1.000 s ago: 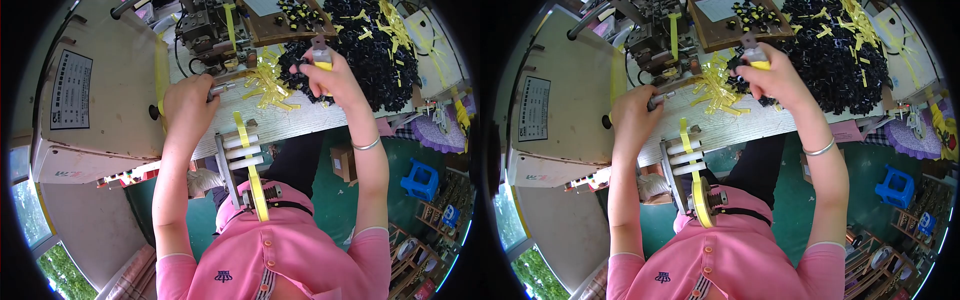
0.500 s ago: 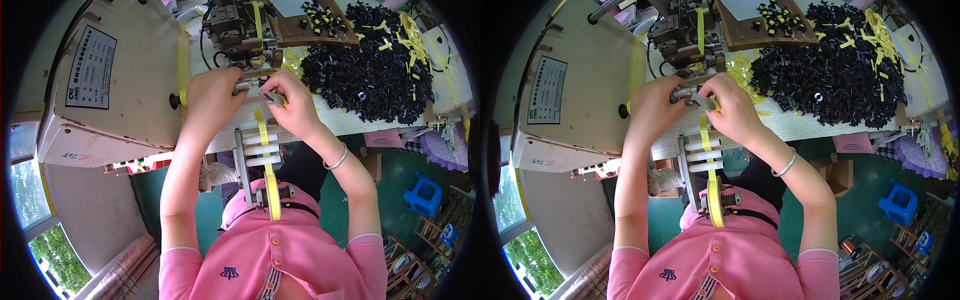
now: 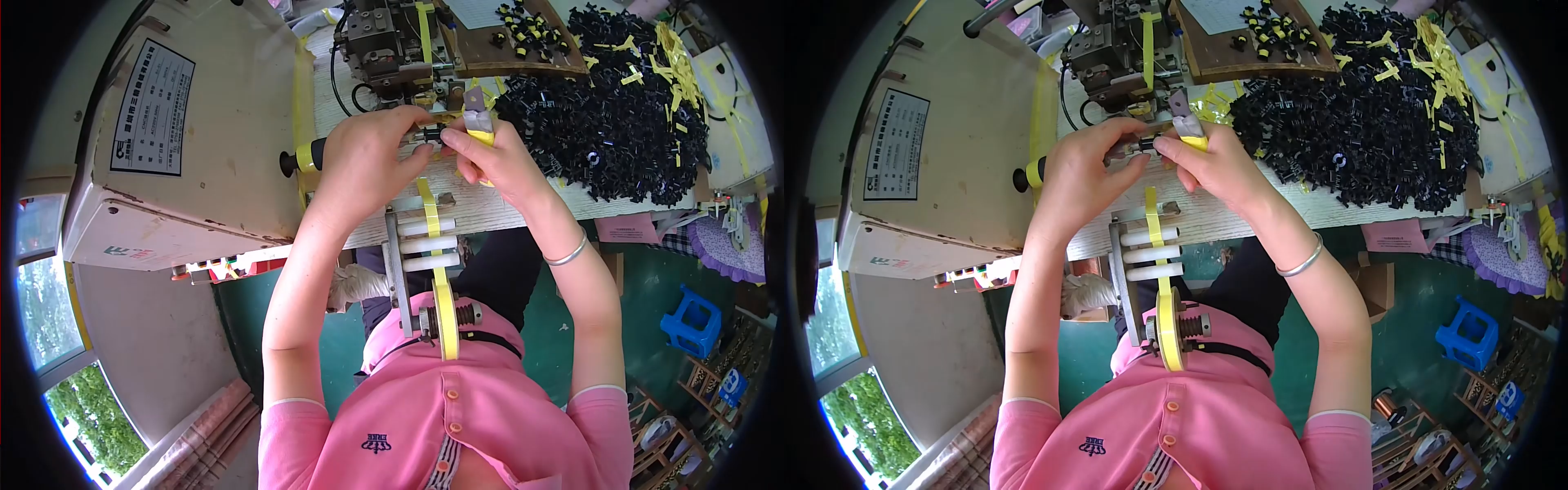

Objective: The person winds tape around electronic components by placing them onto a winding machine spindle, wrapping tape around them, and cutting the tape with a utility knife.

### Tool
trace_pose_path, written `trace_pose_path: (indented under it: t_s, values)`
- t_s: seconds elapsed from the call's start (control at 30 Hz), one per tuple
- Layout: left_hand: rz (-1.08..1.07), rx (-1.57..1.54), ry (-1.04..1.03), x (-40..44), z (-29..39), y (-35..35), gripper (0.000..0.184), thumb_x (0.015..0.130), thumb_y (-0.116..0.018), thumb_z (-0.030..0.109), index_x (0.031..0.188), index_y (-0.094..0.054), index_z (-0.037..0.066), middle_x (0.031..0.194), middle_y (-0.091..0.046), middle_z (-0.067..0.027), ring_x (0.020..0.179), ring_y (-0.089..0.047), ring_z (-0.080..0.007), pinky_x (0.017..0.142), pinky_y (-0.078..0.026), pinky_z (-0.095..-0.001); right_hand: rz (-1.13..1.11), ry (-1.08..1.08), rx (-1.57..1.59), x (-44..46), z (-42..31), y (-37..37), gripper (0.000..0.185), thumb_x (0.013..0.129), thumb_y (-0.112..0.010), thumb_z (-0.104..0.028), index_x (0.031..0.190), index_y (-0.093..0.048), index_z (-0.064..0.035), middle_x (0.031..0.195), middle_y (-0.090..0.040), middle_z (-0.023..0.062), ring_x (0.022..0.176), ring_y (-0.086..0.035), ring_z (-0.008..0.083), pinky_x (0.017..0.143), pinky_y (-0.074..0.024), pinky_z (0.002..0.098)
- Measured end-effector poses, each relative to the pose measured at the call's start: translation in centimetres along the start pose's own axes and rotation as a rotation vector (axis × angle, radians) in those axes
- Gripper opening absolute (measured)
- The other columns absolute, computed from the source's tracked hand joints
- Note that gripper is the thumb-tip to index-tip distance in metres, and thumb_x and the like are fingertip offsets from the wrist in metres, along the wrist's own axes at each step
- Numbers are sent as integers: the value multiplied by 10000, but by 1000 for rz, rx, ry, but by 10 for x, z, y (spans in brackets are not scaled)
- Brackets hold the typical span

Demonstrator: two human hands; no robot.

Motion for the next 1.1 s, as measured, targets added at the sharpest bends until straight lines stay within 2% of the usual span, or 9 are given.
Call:
trace_pose_path:
  t_s: [0.47,0.57,0.6,0.73,0.83,0.87,0.97,1.0,1.1]
  values:
    - [-92,30,106,1,-4,1,217,749,-705,130,933,-621,49,823,-668,-93,725,-670,-193,617,-487,-285,-75,-11,-324,7,-14,-2,247,897,-613,-258,855,-609,-15,556,-528,6,481,-513,67,439,-377,234]
    - [-22,16,45,1,-4,-1,188,733,-696,153,884,-616,73,702,-633,-93,634,-635,-243,564,-466,-350,191,95,-446,19,-44,6,273,882,-611,-263,831,-633,4,559,-564,65,515,-585,171,503,-451,299]
    - [7,6,23,1,-3,-1,178,724,-692,164,863,-614,85,645,-616,-93,592,-618,-268,539,-456,-382,283,331,-689,30,-51,10,247,853,-605,-225,825,-651,17,600,-596,131,616,-637,298,604,-501,379]
    - [17,4,33,1,-2,-1,164,721,-686,162,852,-617,92,627,-604,-82,591,-615,-267,535,-452,-383,242,306,-1291,60,-67,5,177,813,-570,-149,822,-669,-2,740,-647,193,762,-641,366,695,-514,440]
    - [24,24,37,1,-1,-1,160,715,-683,163,845,-619,96,619,-598,-77,587,-611,-268,533,-450,-387,364,139,-1116,80,-71,7,161,792,-568,-127,842,-686,-30,760,-655,202,737,-653,342,693,-514,442]
    - [28,24,40,1,-1,-1,160,713,-682,162,844,-619,96,617,-596,-76,585,-610,-269,532,-449,-389,466,192,-1052,97,-65,16,143,797,-615,-135,868,-695,-40,721,-674,148,613,-658,244,559,-499,372]
    - [-10,58,73,1,-1,0,167,722,-694,142,860,-627,78,723,-641,-73,629,-635,-221,566,-469,-326,283,180,37,109,-54,27,163,794,-684,-166,894,-692,-37,713,-681,88,526,-603,123,450,-412,255]
    - [-31,75,88,1,-1,0,171,728,-701,133,869,-631,69,777,-665,-72,651,-649,-197,583,-480,-293,252,173,81,106,-54,25,241,854,-655,-222,979,-684,-18,806,-675,46,494,-474,41,437,-314,192]
    - [35,30,38,1,-2,-1,152,707,-678,160,830,-616,96,617,-594,-74,583,-603,-274,528,-444,-397,174,213,125,106,-51,22,211,856,-645,-209,943,-681,-20,803,-673,53,491,-477,52,443,-325,194]
Point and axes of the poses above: each hand's wrist, its own x-axis towards the middle knuckle, its own y-axis out of the back of the hand, z = x × y, the point moved 3 cm from there along x, towards the middle knuckle
